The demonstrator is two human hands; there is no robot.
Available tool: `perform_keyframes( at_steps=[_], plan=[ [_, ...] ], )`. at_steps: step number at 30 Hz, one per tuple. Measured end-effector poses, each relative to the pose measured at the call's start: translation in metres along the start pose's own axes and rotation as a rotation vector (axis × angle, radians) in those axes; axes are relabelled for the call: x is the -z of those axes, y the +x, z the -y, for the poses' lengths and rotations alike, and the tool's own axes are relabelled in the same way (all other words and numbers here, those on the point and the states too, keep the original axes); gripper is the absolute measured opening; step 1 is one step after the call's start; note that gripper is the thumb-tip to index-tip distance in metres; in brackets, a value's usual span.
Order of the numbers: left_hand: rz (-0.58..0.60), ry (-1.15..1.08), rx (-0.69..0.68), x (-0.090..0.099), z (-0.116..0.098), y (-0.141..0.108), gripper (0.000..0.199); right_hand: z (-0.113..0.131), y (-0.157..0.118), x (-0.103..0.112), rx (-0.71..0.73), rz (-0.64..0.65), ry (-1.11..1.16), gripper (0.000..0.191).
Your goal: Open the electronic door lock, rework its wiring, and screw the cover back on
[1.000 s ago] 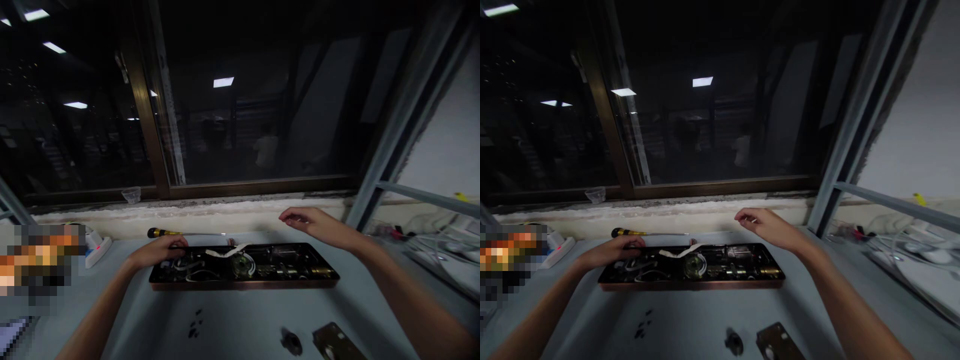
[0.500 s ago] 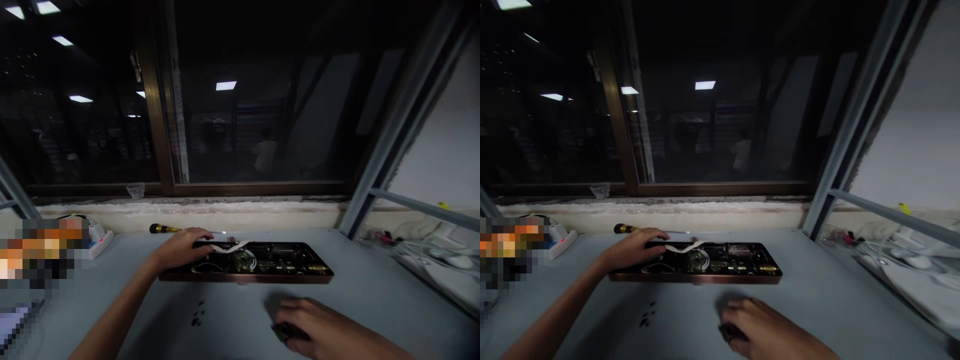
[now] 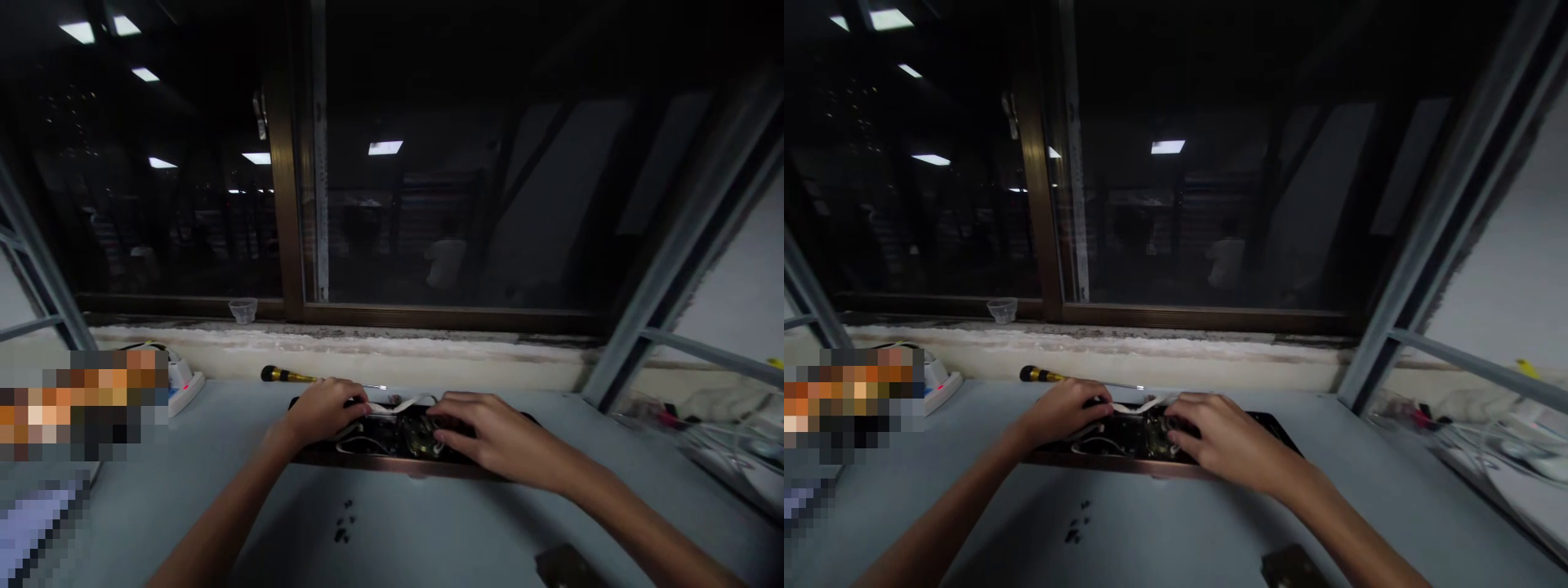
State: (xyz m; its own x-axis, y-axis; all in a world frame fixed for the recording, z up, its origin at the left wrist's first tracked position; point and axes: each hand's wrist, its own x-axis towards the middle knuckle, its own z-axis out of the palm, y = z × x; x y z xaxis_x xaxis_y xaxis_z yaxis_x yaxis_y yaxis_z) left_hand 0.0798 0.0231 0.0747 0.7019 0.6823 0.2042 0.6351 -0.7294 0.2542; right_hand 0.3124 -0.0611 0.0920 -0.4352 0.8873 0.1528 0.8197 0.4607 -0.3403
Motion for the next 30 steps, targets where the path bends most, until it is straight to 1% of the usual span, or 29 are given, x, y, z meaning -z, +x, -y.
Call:
perform_keyframes(
  at_steps=[4,7,11,14,17,22,30],
  plan=[
    [-0.010,0.012,-0.015,-0.002,0.002,0.000,0.020,-0.008,0.018,-0.001,-0.016,0.076,0.012,0.018],
    [-0.003,0.009,-0.030,-0.002,0.003,0.000,0.019,-0.008,0.022,-0.006,-0.005,0.137,-0.005,0.016],
    [0.004,-0.002,-0.041,-0.002,0.003,0.000,0.019,-0.007,0.024,-0.006,-0.010,0.162,-0.006,0.018],
    [0.021,-0.020,-0.029,-0.001,0.003,0.001,0.019,-0.008,0.025,-0.001,-0.029,0.149,0.031,0.022],
    [0.044,-0.038,-0.019,0.000,0.003,0.001,0.019,-0.008,0.025,0.000,-0.019,0.107,0.027,0.018],
    [0.054,-0.051,-0.003,0.001,0.002,0.001,0.019,-0.008,0.024,-0.007,0.045,0.152,-0.004,0.018],
    [0.058,-0.067,0.011,0.000,0.002,0.000,0.018,-0.008,0.024,-0.007,0.051,0.159,0.004,0.020]
  ],
)
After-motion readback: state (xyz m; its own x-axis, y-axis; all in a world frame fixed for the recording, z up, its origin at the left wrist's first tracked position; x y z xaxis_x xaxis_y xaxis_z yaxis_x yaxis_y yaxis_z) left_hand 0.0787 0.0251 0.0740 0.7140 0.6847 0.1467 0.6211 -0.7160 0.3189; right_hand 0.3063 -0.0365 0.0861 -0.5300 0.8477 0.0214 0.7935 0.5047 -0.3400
